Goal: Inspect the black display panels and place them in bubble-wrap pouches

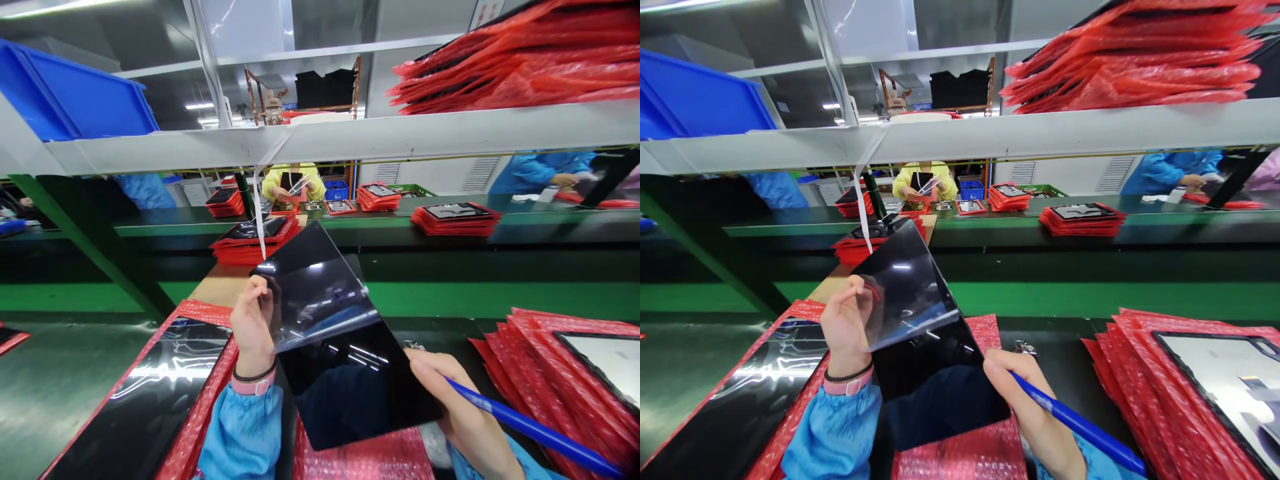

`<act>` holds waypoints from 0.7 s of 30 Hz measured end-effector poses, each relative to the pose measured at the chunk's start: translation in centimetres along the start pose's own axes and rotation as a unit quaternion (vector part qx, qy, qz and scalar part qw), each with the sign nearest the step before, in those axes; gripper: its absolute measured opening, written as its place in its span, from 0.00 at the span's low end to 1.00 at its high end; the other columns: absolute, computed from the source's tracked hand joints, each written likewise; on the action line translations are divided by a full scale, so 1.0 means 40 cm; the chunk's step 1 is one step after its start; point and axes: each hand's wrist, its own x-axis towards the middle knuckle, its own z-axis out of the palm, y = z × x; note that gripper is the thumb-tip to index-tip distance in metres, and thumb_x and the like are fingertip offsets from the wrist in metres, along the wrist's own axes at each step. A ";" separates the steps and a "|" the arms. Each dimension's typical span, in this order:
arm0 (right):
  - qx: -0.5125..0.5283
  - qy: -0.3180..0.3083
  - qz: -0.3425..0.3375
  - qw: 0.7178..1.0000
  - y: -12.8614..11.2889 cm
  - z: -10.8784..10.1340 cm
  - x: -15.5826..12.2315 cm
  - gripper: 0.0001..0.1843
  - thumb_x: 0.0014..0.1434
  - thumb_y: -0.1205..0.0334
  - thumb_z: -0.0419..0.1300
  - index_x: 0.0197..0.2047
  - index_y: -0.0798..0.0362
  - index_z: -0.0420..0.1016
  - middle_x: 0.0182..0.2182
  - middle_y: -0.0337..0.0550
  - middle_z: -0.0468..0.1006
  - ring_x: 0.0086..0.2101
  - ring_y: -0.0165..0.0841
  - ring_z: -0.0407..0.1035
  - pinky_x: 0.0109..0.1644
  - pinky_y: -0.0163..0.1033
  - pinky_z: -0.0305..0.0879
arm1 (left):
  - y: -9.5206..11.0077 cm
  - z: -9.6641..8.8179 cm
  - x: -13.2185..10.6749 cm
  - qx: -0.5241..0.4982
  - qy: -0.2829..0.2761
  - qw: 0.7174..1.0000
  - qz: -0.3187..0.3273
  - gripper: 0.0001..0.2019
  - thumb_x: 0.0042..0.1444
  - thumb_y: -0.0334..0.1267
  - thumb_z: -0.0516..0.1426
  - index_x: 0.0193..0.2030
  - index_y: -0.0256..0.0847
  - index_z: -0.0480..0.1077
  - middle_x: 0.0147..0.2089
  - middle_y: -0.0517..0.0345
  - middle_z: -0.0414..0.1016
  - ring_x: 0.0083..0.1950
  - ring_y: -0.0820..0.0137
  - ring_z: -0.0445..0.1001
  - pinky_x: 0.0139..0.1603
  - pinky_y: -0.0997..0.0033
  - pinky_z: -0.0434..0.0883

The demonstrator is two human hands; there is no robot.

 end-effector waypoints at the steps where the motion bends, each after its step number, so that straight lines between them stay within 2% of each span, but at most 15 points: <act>1: -0.014 -0.011 -0.004 1.000 0.006 -0.003 0.001 0.19 0.52 0.41 0.63 0.35 0.47 0.83 0.37 0.45 0.83 0.42 0.49 0.75 0.47 0.50 0.72 | 0.003 0.003 -0.009 -0.001 -0.021 1.000 -0.011 0.06 0.42 0.34 0.58 0.18 0.38 0.65 0.25 0.62 0.62 0.29 0.75 0.65 0.34 0.79 0.65; 5: -0.030 -0.017 -0.028 0.999 -0.015 0.002 0.016 0.19 0.56 0.45 0.61 0.43 0.48 0.81 0.43 0.47 0.82 0.45 0.48 0.74 0.50 0.50 0.71 | 0.003 0.009 -0.047 -0.006 -0.160 0.987 -0.024 0.12 0.48 0.43 0.53 0.21 0.39 0.69 0.30 0.53 0.70 0.35 0.67 0.67 0.39 0.70 0.65; 8: -0.062 -0.118 -0.092 0.987 -0.060 0.014 0.034 0.18 0.59 0.50 0.59 0.48 0.48 0.79 0.43 0.46 0.82 0.45 0.46 0.75 0.50 0.46 0.72 | -0.001 0.011 -0.068 -0.011 -0.215 0.977 -0.011 0.15 0.51 0.45 0.51 0.23 0.38 0.72 0.31 0.50 0.72 0.38 0.63 0.68 0.41 0.67 0.64; 10: -0.092 -0.154 -0.133 0.975 -0.081 0.021 0.043 0.18 0.59 0.52 0.59 0.51 0.49 0.77 0.43 0.45 0.82 0.44 0.44 0.76 0.48 0.44 0.73 | -0.003 0.013 -0.075 -0.010 -0.227 0.974 -0.010 0.15 0.51 0.44 0.50 0.23 0.38 0.73 0.31 0.50 0.72 0.37 0.63 0.68 0.40 0.68 0.64; 14: -0.137 -0.099 -0.160 0.972 -0.073 0.026 0.044 0.24 0.54 0.53 0.65 0.53 0.48 0.71 0.45 0.44 0.82 0.45 0.44 0.76 0.47 0.41 0.74 | -0.005 0.017 -0.078 -0.002 -0.214 0.977 -0.008 0.15 0.51 0.42 0.50 0.23 0.38 0.73 0.31 0.50 0.73 0.37 0.63 0.68 0.41 0.69 0.63; 17: -0.161 -0.070 -0.188 0.966 -0.050 0.027 0.039 0.30 0.53 0.54 0.67 0.57 0.47 0.65 0.50 0.45 0.79 0.48 0.45 0.74 0.50 0.43 0.73 | -0.006 0.019 -0.078 -0.002 -0.210 0.978 -0.012 0.14 0.50 0.42 0.51 0.22 0.38 0.73 0.31 0.50 0.73 0.36 0.63 0.68 0.40 0.69 0.63; 21: -0.157 -0.056 -0.214 0.963 -0.036 0.039 0.033 0.44 0.52 0.55 0.68 0.67 0.42 0.51 0.61 0.46 0.68 0.58 0.47 0.64 0.58 0.49 0.68 | -0.005 0.022 -0.079 0.010 -0.201 0.980 -0.003 0.14 0.49 0.41 0.51 0.21 0.38 0.73 0.27 0.51 0.72 0.34 0.63 0.68 0.37 0.68 0.63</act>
